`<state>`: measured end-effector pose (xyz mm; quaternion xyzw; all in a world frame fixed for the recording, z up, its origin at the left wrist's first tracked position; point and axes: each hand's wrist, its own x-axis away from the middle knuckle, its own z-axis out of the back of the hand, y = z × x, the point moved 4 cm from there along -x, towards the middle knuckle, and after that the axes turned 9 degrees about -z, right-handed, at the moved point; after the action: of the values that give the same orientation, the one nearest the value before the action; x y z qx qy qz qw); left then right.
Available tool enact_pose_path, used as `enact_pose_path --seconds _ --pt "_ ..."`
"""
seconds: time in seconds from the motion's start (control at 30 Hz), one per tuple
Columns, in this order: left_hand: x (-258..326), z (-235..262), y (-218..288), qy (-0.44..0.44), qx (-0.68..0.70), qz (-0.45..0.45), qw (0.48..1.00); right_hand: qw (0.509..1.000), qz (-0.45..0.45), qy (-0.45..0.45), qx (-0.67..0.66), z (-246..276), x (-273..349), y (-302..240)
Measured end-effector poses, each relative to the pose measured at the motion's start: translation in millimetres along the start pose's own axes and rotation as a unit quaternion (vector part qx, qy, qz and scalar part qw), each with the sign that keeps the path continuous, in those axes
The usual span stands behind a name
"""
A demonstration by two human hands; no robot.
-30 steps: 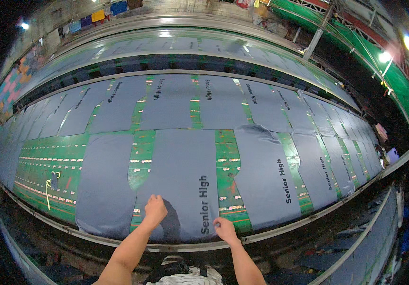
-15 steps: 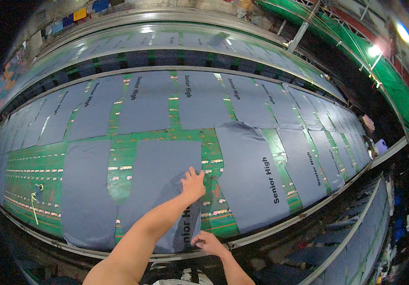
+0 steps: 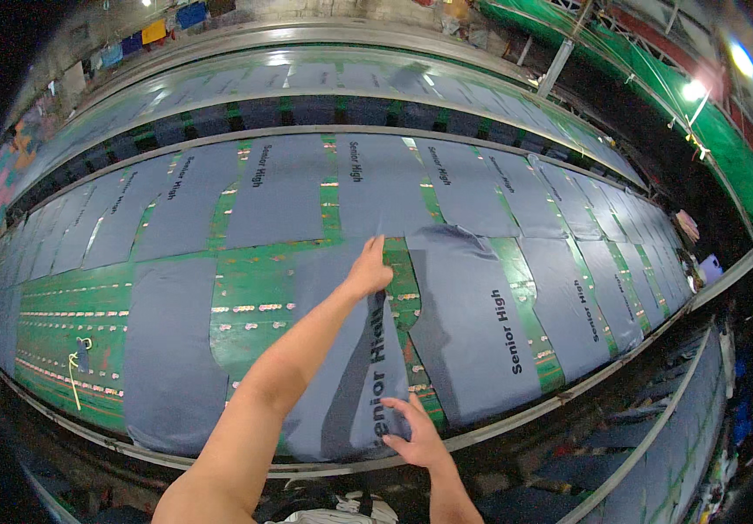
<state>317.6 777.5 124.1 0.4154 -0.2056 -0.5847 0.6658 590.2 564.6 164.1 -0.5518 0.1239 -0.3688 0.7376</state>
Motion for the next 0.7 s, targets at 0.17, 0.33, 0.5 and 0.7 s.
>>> enact_pose_path --seconds 0.17,0.33,0.5,0.7 --pt "-16 99 45 0.086 0.11 -0.088 0.986 0.995 0.067 -0.065 0.027 0 -8 -65" --pt "15 174 -20 0.115 0.083 -0.031 0.989 0.984 0.083 -0.159 0.001 -65 -49 -81" --pt "62 191 -152 0.123 0.055 0.055 0.989 0.984 0.072 -0.163 0.01 -168 -97 -40" --pt "160 181 -271 0.126 -0.034 0.162 0.978 0.957 0.041 -0.287 -0.007 -262 -114 3"
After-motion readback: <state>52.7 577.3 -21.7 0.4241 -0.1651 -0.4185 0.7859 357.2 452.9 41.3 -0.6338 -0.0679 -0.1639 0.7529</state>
